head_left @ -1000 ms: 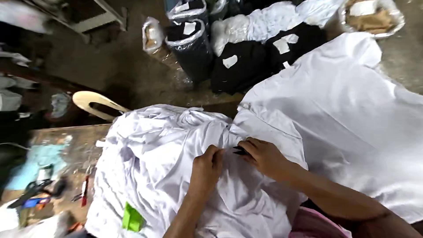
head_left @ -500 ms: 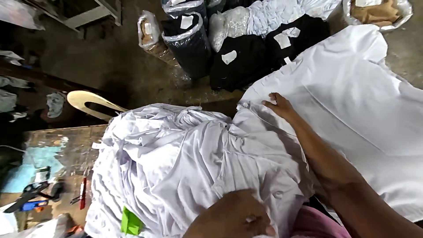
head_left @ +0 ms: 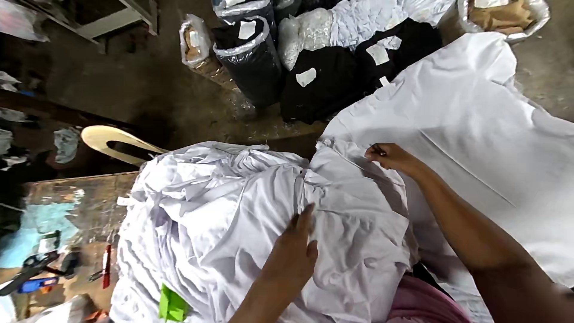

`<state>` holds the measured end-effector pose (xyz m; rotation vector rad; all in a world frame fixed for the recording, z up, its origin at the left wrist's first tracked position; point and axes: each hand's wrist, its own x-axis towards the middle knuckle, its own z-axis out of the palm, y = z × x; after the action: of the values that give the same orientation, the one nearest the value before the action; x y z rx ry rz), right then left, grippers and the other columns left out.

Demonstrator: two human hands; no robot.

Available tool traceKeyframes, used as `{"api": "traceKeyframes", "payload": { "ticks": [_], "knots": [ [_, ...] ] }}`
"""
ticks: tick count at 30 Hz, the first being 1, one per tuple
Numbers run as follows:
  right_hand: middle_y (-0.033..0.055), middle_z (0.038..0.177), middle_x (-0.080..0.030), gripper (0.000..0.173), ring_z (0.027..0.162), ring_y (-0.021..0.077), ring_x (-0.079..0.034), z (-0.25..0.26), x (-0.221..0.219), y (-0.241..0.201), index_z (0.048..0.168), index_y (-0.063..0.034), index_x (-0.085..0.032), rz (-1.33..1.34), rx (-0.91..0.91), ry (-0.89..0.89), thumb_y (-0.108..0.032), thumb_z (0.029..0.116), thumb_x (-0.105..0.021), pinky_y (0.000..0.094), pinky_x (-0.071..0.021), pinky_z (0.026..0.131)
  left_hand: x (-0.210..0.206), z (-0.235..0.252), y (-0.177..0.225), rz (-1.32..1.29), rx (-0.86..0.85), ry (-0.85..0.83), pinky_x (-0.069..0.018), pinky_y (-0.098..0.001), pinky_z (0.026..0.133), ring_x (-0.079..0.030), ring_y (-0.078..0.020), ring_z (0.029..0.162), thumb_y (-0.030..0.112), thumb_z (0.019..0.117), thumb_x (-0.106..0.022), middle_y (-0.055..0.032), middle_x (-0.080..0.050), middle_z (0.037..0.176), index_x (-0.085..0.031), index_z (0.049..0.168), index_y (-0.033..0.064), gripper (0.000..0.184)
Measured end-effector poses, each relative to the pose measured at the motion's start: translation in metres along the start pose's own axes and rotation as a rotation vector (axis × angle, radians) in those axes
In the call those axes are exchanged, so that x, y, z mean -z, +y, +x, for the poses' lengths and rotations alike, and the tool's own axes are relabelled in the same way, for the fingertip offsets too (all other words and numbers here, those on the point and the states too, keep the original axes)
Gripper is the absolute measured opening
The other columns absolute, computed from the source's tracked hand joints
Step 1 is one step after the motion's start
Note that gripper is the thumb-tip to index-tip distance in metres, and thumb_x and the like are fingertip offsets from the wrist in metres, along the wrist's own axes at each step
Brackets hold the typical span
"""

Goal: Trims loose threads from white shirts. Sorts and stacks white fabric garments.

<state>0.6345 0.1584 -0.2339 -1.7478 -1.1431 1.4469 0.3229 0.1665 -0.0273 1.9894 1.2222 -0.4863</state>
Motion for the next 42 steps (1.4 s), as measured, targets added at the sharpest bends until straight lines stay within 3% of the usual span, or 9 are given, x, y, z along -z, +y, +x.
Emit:
{"api": "traceKeyframes", "payload": {
  "ticks": [3, 8, 12, 17, 20, 22, 31, 36, 42],
  "knots": [
    [0.0101, 0.089, -0.065, 0.033, 0.074, 0.0125, -0.057, -0.024, -0.007, -0.018, 0.118, 0.0027, -0.065, -0.085, 0.102, -0.283, -0.022, 0.0973, -0.069, 0.0331, -0.051, 0.072, -0.004, -0.019, -0.022, -0.239, -0.299, -0.005, -0.0569, -0.0377, 0.084, -0.068, -0.0219, 0.089, -0.003, 0.0883, -0.06, -0.0114, -0.07, 0.096, -0.062, 0.135, -0.0004, 0.046],
    [0.0171, 0.083, -0.064, 0.027, 0.073, 0.0195, -0.058, -0.075, -0.021, -0.063, 0.103, 0.0089, -0.066, -0.168, 0.388, -0.569, -0.017, 0.0956, -0.069, 0.0384, -0.0494, 0.07, 0.066, -0.034, -0.126, -0.236, -0.437, 0.255, -0.0528, -0.0195, 0.094, -0.064, 0.0017, 0.102, 0.019, 0.0976, -0.061, 0.0063, -0.071, 0.107, -0.076, 0.108, 0.0149, 0.019],
    [0.0174, 0.102, -0.064, 0.027, 0.086, 0.0193, -0.061, -0.1, -0.045, -0.077, 0.102, 0.0051, -0.069, -0.096, 0.63, -0.518, -0.021, 0.096, -0.067, 0.031, -0.0517, 0.075, 0.146, -0.024, -0.229, 0.347, 0.107, 0.53, -0.0456, -0.0691, 0.096, -0.063, -0.0504, 0.11, -0.005, 0.0979, -0.054, -0.0316, -0.067, 0.116, -0.071, 0.112, -0.0076, 0.023],
    [0.0033, 0.068, -0.052, 0.024, 0.059, 0.0051, -0.046, -0.13, -0.067, -0.11, 0.099, 0.0019, -0.062, -0.029, 0.425, -0.17, -0.021, 0.1032, -0.056, 0.021, -0.0395, 0.056, 0.15, 0.001, -0.144, 0.236, -0.036, 0.555, -0.0413, -0.0701, 0.104, -0.055, -0.0504, 0.128, 0.011, 0.1008, -0.062, -0.0312, -0.058, 0.136, -0.062, 0.132, -0.0064, 0.035],
    [0.0136, 0.106, -0.074, 0.019, 0.093, 0.0213, -0.072, -0.171, -0.1, -0.143, 0.11, 0.0029, -0.072, -0.039, 0.663, -0.425, -0.008, 0.0991, -0.061, 0.0369, -0.0589, 0.082, 0.108, 0.02, -0.07, 0.12, -0.312, 0.352, -0.0475, -0.0534, 0.108, -0.059, -0.0312, 0.129, 0.019, 0.1001, -0.063, -0.0181, -0.063, 0.136, -0.067, 0.129, -0.0003, 0.035],
    [0.0192, 0.137, -0.064, 0.026, 0.108, 0.0334, -0.071, -0.185, -0.124, -0.143, 0.121, -0.0038, -0.072, -0.184, 0.845, -0.616, -0.016, 0.0992, -0.066, 0.0484, -0.0597, 0.084, 0.082, 0.035, -0.043, 0.09, -0.446, 0.268, -0.0507, -0.0459, 0.106, -0.062, -0.0242, 0.125, 0.02, 0.1019, -0.059, -0.0141, -0.066, 0.133, -0.07, 0.125, 0.0019, 0.031],
    [0.0128, 0.114, -0.074, 0.017, 0.088, 0.0235, -0.073, -0.176, -0.103, -0.138, 0.11, -0.0042, -0.075, -0.059, 0.92, -0.622, -0.012, 0.0965, -0.068, 0.0382, -0.0585, 0.072, 0.013, 0.046, -0.003, 0.183, -0.25, -0.193, -0.0368, -0.0586, 0.112, -0.045, -0.0421, 0.138, 0.045, 0.0932, -0.072, -0.023, -0.052, 0.146, -0.057, 0.142, 0.0003, 0.068],
    [0.0068, 0.088, -0.07, 0.013, 0.074, 0.0113, -0.067, -0.162, -0.084, -0.125, 0.104, -0.0051, -0.071, -0.121, 0.806, -0.204, -0.014, 0.097, -0.064, 0.0236, -0.0564, 0.066, -0.005, 0.012, -0.023, 0.236, -0.289, 0.248, -0.0594, -0.0517, 0.076, -0.071, -0.0393, 0.086, 0.014, 0.0978, -0.064, -0.0247, -0.068, 0.096, -0.074, 0.1, -0.0052, 0.022],
    [0.0185, 0.1, -0.069, 0.045, 0.083, 0.034, -0.071, -0.132, -0.071, -0.123, 0.123, -0.0014, -0.064, -0.488, 0.497, 0.026, -0.04, 0.0996, -0.062, 0.0499, -0.0578, 0.069, 0.002, -0.014, -0.047, 0.252, -0.311, 0.539, -0.0581, -0.0443, 0.06, -0.069, -0.0291, 0.065, 0.012, 0.0933, -0.066, -0.0153, -0.067, 0.076, -0.074, 0.085, -0.0018, 0.018]
  ]
}}
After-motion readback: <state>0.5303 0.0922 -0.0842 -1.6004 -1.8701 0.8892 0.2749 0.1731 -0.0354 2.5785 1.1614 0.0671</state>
